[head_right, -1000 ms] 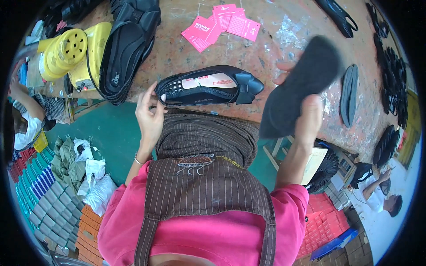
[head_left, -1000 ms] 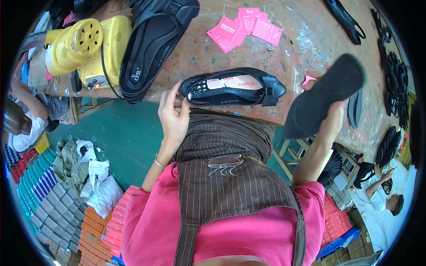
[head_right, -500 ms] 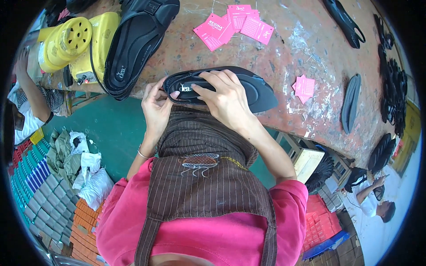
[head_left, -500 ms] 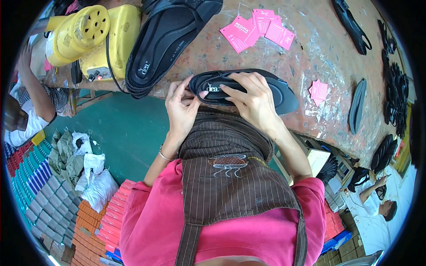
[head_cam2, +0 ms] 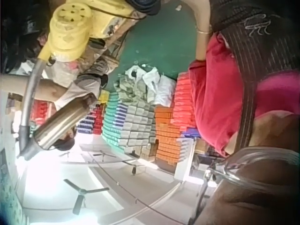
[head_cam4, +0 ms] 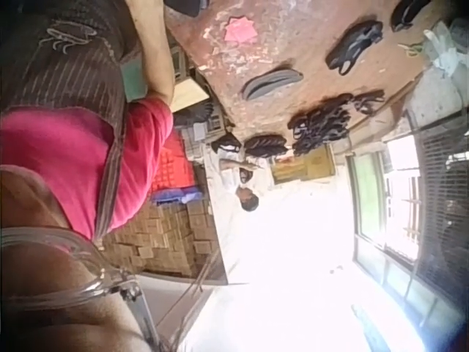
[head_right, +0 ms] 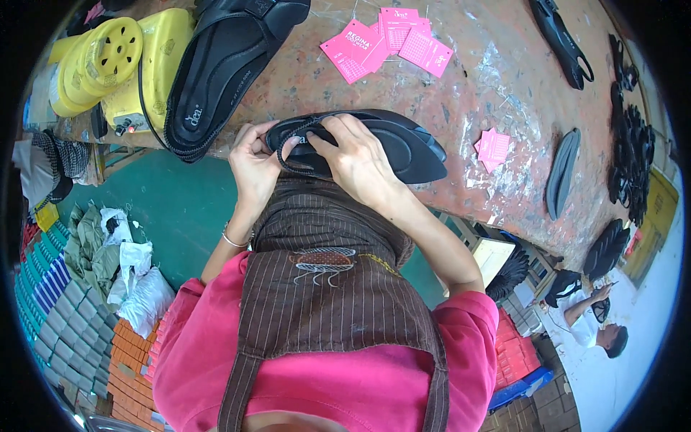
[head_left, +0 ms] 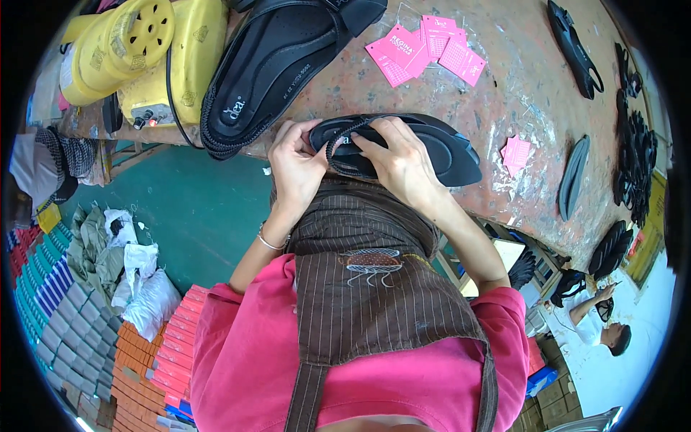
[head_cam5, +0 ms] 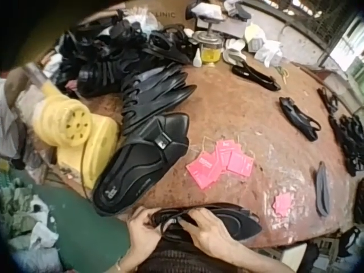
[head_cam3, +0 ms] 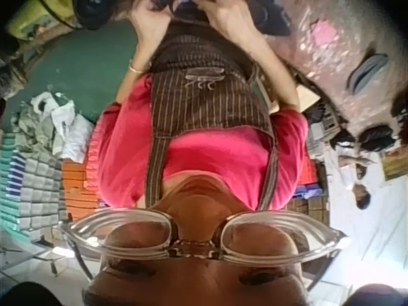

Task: Cleaning shoes with a cloth, inserting insoles, and applying heat to a stack of shoes in a factory setting.

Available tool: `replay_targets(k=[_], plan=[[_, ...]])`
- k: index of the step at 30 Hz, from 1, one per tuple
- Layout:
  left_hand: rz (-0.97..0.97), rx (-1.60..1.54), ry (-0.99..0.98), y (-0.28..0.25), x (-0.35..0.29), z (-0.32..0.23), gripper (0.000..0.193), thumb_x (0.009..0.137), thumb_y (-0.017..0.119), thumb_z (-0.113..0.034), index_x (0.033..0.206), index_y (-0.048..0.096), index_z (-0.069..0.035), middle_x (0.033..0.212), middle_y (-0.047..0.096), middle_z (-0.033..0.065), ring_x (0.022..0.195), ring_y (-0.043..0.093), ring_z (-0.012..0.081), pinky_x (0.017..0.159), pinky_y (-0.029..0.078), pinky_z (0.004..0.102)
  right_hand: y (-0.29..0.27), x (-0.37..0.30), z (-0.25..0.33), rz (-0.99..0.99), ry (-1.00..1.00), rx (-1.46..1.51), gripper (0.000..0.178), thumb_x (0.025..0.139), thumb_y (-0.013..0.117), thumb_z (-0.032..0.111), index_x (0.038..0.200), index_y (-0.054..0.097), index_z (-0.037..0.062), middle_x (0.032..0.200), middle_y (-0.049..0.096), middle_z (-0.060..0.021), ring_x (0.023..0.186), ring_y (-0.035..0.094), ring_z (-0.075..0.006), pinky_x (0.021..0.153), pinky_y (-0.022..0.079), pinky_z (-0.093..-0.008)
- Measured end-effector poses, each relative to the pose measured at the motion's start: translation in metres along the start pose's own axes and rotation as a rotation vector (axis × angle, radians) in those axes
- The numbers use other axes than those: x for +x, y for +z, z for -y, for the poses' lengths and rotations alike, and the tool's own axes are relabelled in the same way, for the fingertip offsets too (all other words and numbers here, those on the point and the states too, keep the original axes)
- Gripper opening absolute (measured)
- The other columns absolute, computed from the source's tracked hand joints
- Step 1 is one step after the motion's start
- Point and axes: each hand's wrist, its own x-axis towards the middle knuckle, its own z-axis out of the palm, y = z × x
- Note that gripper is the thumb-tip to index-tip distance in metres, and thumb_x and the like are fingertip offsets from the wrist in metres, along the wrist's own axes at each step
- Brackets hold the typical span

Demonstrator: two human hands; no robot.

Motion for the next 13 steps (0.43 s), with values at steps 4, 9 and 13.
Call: replay_targets(k=[4,9,13], plan=[[0.031,-0.049,-0.179,-0.001,0.007,-0.004,0.018,0.084,0.075,-0.002,0.098,0.067,0.006,0.081,0.062,0.0033,0.061,0.06,0.0057,0.049,0.045,0.0204,0.004,0.0,-0.007,0.048,-0.101,0.041,0.044,0.069,0.065,0.003,0.113,0.069,0.0036,0.112,0.061,-0.014,0.108,0.06,-0.0308,0.097,0.049,-0.041],[-0.019,-0.095,-0.192,0.002,0.01,-0.004,0.008,0.088,0.07,-0.003,0.09,0.068,0.005,0.07,0.062,0.003,0.053,0.056,0.0041,0.043,0.041,0.0216,0.003,0.002,-0.009,0.216,-0.218,0.006,0.045,0.076,0.063,0.009,0.12,0.068,0.0149,0.123,0.062,-0.0117,0.117,0.058,-0.0291,0.104,0.046,-0.0417],[0.05,0.003,-0.201,-0.003,0.017,-0.01,0.008,0.089,0.069,-0.004,0.088,0.067,0.004,0.067,0.063,0.0027,0.052,0.056,0.0045,0.043,0.043,0.0213,-0.005,-0.013,0.008,0.225,-0.041,-0.193,0.049,0.076,0.065,0.013,0.125,0.067,0.0182,0.136,0.057,-0.0131,0.13,0.051,-0.0255,0.115,0.032,-0.0437]])
